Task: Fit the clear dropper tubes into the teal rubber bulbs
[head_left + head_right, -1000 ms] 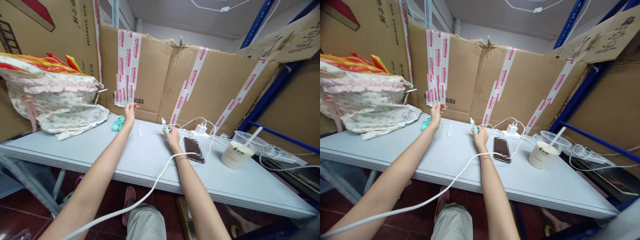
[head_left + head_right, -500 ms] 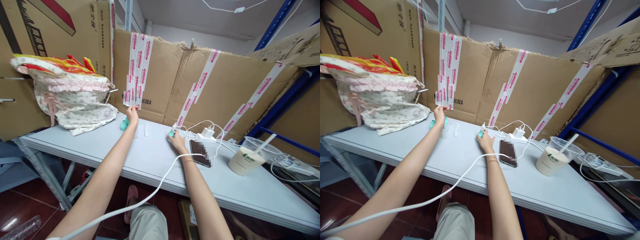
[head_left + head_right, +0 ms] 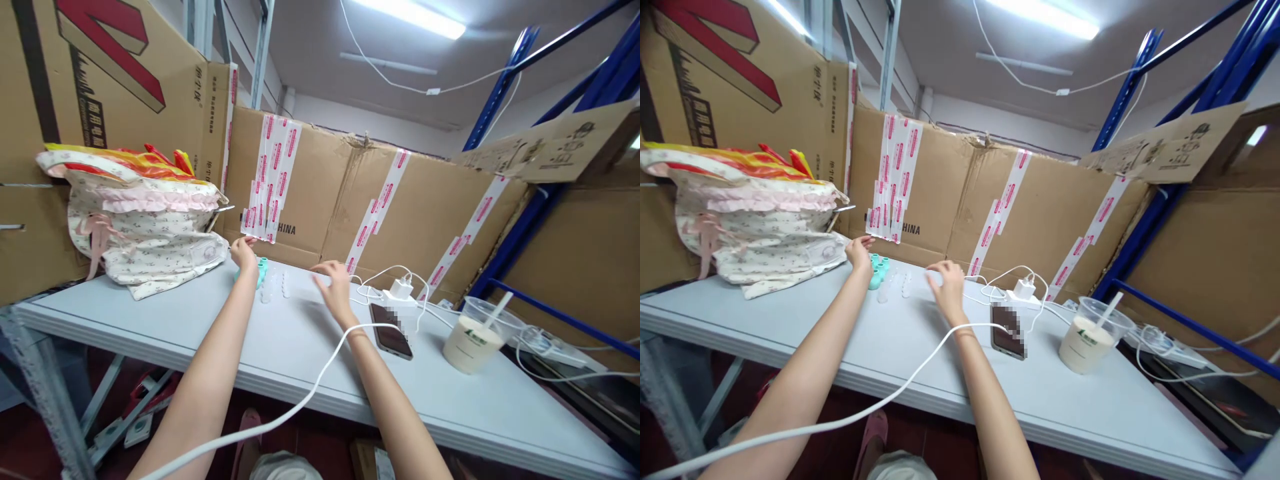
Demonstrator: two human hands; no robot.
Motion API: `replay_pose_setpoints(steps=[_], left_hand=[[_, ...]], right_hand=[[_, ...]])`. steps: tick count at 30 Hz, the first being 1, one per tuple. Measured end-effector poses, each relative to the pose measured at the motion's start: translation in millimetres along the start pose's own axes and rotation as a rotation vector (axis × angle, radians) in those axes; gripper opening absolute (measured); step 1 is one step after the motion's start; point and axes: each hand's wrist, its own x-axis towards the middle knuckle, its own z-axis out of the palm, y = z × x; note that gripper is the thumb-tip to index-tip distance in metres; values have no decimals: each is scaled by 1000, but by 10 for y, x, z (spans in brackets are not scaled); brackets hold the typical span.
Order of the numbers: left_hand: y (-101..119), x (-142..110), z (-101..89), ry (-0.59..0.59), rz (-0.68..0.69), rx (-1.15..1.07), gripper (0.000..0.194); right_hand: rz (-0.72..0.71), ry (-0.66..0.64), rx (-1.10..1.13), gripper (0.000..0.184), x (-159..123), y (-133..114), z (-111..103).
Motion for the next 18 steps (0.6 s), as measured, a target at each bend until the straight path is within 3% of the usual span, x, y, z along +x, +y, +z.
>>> replay_pose_setpoints(steps=[3,5,9,13,16,18], left_hand=[[36,42,-78,120,-51,-65,23],[50,38,-109,138,-70,-85,23],[40,11,-117,105,-86,-86,23],[41,3,-86,51,-77,-81,22],[121,-54,-41,-125,-98,-90,26],[196,-138,-1,-455,-139,-124,40]], right_hand=[[-286,-296,-14,29,100,-289,260],[-375,-390,-50,26,172,-422,437],[-478,-444,-56,15,287,-513,655],[-431,-437,30,9,326,-468,676],[-285,-351,177,12,399,-391,567],[-151,-237,285,15,497,-310,464]])
